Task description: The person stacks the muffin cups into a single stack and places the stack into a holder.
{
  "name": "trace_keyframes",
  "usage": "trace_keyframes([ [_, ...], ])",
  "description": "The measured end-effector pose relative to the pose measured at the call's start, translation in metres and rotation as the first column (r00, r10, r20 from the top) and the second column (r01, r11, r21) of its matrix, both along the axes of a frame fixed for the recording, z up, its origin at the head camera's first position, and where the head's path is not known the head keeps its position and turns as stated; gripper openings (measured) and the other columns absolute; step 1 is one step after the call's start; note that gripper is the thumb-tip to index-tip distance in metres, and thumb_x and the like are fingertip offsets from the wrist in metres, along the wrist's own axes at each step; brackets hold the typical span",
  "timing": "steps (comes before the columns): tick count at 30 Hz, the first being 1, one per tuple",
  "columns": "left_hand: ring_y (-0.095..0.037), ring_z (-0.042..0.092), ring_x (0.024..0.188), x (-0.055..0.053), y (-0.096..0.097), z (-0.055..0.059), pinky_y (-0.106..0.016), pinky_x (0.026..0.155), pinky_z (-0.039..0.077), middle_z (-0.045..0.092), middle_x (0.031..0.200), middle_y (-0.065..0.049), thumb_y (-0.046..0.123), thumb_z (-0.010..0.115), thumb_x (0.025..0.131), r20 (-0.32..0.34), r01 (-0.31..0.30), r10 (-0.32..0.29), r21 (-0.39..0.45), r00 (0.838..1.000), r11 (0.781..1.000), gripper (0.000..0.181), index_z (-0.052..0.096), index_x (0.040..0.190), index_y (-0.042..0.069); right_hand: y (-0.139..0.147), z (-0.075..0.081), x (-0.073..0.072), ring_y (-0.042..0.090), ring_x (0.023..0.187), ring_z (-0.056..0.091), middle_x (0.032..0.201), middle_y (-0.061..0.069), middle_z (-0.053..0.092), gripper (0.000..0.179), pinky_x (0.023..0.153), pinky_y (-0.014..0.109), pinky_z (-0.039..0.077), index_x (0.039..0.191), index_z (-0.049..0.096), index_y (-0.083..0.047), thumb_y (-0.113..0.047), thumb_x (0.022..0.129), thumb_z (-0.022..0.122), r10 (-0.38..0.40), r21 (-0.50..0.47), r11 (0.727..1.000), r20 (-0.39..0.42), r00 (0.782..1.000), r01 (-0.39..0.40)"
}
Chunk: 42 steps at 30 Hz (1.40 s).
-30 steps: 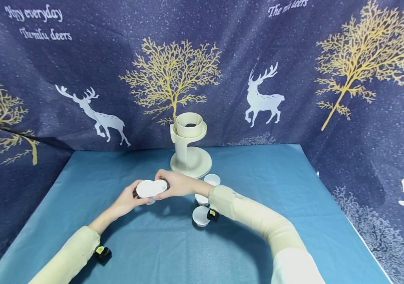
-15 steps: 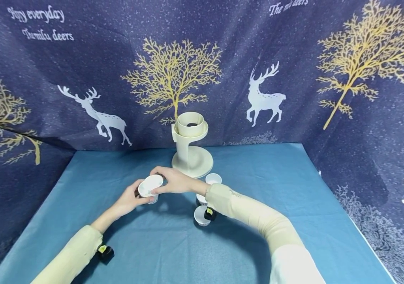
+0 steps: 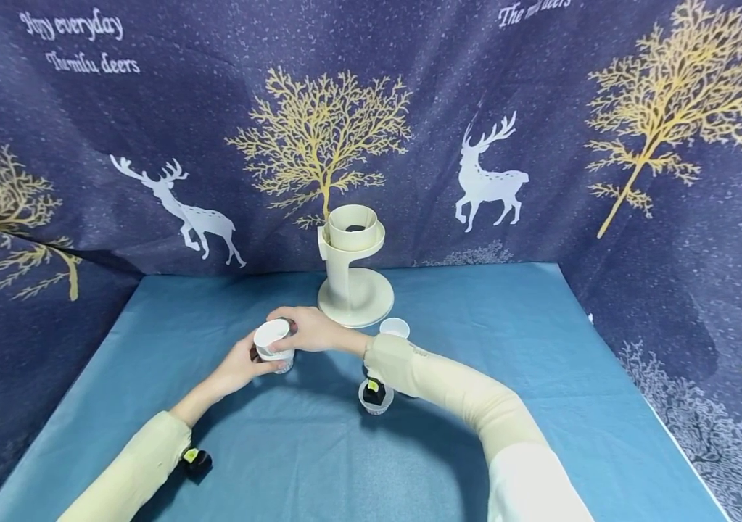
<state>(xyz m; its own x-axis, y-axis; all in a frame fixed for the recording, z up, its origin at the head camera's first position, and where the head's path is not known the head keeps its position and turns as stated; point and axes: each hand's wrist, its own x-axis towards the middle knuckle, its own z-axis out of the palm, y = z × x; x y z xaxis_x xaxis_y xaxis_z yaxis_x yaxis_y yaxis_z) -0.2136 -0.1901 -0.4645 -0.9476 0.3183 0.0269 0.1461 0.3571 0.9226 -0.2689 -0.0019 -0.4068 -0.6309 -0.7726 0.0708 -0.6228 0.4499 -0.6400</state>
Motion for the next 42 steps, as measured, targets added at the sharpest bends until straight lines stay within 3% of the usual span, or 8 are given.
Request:
trace_keyframes([
  [4, -0.033, 0.055, 0.108, 0.003, 0.002, 0.009, -0.025, 0.076, 0.05, 0.049, 0.124, -0.019, 0.013, 0.071, 0.079, -0.003, 0.002, -0.002, -0.012, 1.0, 1.0, 0.066, 0.035, 0.133, 0.003, -0.003, 0.001, 0.0, 0.009, 0.091, 0.056, 0.115, -0.003, 0.062, 0.048, 0.077, 0.019, 0.044, 0.122, 0.055, -0.021, -0.035, 0.079, 0.07, -0.039, 0.031, 0.999, 0.006, 0.999, 0.038],
  [11, -0.018, 0.058, 0.09, -0.009, -0.001, -0.01, -0.026, 0.068, 0.049, 0.054, 0.116, -0.015, 0.025, 0.074, 0.077, -0.023, -0.015, 0.013, -0.084, 1.0, 0.996, 0.066, 0.039, 0.129, 0.006, -0.005, -0.003, 0.001, 0.012, 0.083, 0.06, 0.108, 0.002, 0.065, 0.051, 0.069, 0.019, 0.044, 0.123, 0.056, -0.018, -0.031, 0.076, 0.074, -0.076, 0.085, 0.994, 0.037, 0.996, 0.073],
  [17, -0.019, 0.056, 0.089, 0.004, 0.005, 0.016, -0.026, 0.069, 0.048, 0.053, 0.114, -0.019, 0.016, 0.072, 0.078, -0.026, -0.014, 0.011, -0.118, 1.0, 0.993, 0.062, 0.04, 0.128, 0.0, -0.006, -0.004, 0.007, 0.006, 0.068, 0.055, 0.09, 0.001, 0.067, 0.05, 0.063, 0.018, 0.042, 0.118, 0.058, -0.02, -0.034, 0.074, 0.075, -0.1, 0.111, 0.989, -0.012, 0.995, 0.101],
  [23, -0.026, 0.055, 0.098, 0.007, 0.005, 0.019, -0.028, 0.075, 0.047, 0.051, 0.118, -0.021, 0.011, 0.069, 0.081, -0.035, -0.007, 0.002, -0.146, 0.999, 0.989, 0.059, 0.039, 0.129, -0.002, -0.007, -0.007, 0.01, 0.006, 0.059, 0.052, 0.076, 0.001, 0.064, 0.051, 0.059, 0.017, 0.04, 0.117, 0.058, -0.019, -0.036, 0.073, 0.076, -0.119, 0.132, 0.984, -0.027, 0.993, 0.121],
  [28, -0.027, 0.055, 0.101, 0.007, 0.006, 0.019, -0.029, 0.075, 0.046, 0.051, 0.12, -0.021, 0.013, 0.069, 0.081, -0.029, -0.013, 0.009, -0.159, 1.0, 0.987, 0.06, 0.038, 0.13, -0.002, -0.006, -0.009, 0.009, 0.005, 0.064, 0.053, 0.086, 0.001, 0.066, 0.055, 0.061, 0.017, 0.041, 0.12, 0.056, -0.02, -0.038, 0.072, 0.076, -0.118, 0.143, 0.982, -0.024, 0.993, 0.12],
  [33, -0.028, 0.056, 0.1, 0.0, 0.004, 0.008, -0.03, 0.073, 0.048, 0.051, 0.12, -0.02, 0.017, 0.071, 0.08, -0.02, -0.026, 0.023, -0.155, 1.0, 0.988, 0.062, 0.039, 0.13, 0.0, 0.002, -0.004, 0.007, 0.013, 0.088, 0.061, 0.11, 0.008, 0.063, 0.071, 0.072, 0.021, 0.046, 0.134, 0.043, -0.013, -0.04, 0.075, 0.073, -0.142, 0.134, 0.982, 0.057, 0.988, 0.133],
  [37, -0.025, 0.055, 0.102, -0.008, 0.0, -0.007, -0.032, 0.078, 0.047, 0.053, 0.12, -0.015, 0.027, 0.074, 0.076, -0.022, -0.049, 0.046, -0.159, 0.999, 0.986, 0.067, 0.04, 0.129, 0.006, 0.013, 0.004, 0.005, 0.02, 0.102, 0.061, 0.119, 0.015, 0.06, 0.056, 0.082, 0.027, 0.049, 0.131, 0.044, -0.011, -0.036, 0.085, 0.063, -0.171, 0.035, 0.985, 0.12, 0.978, 0.168],
  [42, -0.025, 0.055, 0.105, -0.01, -0.001, -0.011, -0.038, 0.085, 0.045, 0.054, 0.119, -0.012, 0.033, 0.077, 0.072, -0.047, -0.073, 0.066, -0.155, 0.997, 0.985, 0.069, 0.043, 0.127, 0.008, 0.029, 0.008, 0.001, 0.018, 0.093, 0.063, 0.103, 0.009, 0.066, 0.024, 0.08, 0.024, 0.049, 0.111, 0.059, -0.009, -0.022, 0.092, 0.053, -0.145, -0.084, 0.984, 0.117, 0.983, 0.155],
])
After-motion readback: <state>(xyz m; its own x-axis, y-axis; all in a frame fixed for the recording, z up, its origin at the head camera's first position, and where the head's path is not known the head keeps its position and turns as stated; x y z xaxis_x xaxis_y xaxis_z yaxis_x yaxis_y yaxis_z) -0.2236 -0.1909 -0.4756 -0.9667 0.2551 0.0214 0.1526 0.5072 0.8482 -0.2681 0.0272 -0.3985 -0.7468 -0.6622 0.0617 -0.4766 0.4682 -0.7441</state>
